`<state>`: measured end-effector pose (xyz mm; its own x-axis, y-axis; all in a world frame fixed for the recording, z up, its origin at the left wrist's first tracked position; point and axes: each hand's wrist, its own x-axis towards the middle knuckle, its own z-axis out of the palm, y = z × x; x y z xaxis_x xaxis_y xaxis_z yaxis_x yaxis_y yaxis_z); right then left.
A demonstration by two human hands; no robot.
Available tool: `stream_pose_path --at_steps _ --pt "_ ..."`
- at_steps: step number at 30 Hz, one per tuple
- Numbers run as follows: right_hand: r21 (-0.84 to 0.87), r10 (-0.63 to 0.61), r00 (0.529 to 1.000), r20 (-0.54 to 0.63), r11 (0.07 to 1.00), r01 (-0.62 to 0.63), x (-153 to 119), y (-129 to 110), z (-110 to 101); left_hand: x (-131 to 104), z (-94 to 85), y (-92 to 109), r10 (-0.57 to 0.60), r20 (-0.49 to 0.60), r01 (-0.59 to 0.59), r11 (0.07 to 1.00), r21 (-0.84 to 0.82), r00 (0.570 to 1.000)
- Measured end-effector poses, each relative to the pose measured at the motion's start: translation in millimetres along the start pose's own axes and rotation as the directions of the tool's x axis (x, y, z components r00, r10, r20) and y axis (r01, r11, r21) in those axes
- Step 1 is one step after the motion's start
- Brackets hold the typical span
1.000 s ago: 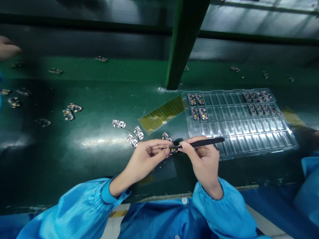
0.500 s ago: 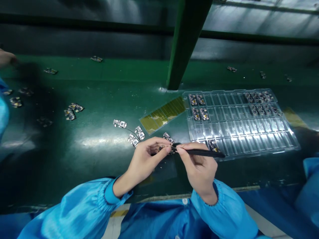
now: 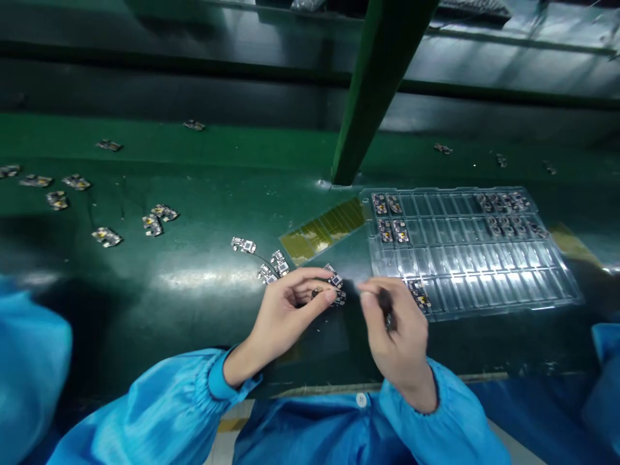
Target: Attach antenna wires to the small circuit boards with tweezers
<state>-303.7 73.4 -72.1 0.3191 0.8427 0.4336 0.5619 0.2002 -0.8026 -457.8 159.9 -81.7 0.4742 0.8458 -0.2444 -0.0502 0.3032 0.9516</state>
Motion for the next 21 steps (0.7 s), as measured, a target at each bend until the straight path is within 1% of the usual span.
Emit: stream_pose_path --at_steps 1,2,4,6,8,10,14,17,21 --pt "-0.026 0.095 0.994 0.059 0.995 -0.093 5 0 1 0 -0.1 0 -0.014 0.013 0.014 1.0 -0.014 1.0" --pt "-0.049 0.175 0.976 0.127 0.984 -0.17 9 0 2 0 -0.2 0 -0.027 0.027 0.028 0.999 -0.031 0.999" --pt "-0.039 0.283 0.928 0.241 0.959 -0.282 16 0 3 -1 -0.4 0 -0.048 0.047 0.051 0.997 -0.06 0.998" --pt "0.007 0.361 0.881 0.307 0.924 -0.381 19 2 4 -1 -0.7 0 -0.067 0.064 0.072 0.995 -0.067 0.996" --pt "0.045 0.42 0.845 0.331 0.887 -0.459 20 4 5 -1 -1.1 0 -0.091 0.078 0.096 0.994 -0.061 0.993" --pt "0.078 0.451 0.827 0.337 0.861 -0.502 20 5 5 -1 -1.4 0 -0.112 0.085 0.117 0.992 -0.054 0.99" --pt "0.109 0.489 0.815 0.312 0.834 -0.542 20 7 6 2 -1.9 1 -0.115 0.092 0.118 0.993 -0.026 0.989" --pt "0.111 0.497 0.821 0.282 0.833 -0.542 19 9 6 4 -2.5 0 -0.078 0.094 0.075 0.997 0.037 0.993" --pt "0.123 0.516 0.807 0.286 0.816 -0.565 17 11 6 3 -4.4 -2 -0.013 0.08 0.0 0.988 0.154 0.997"
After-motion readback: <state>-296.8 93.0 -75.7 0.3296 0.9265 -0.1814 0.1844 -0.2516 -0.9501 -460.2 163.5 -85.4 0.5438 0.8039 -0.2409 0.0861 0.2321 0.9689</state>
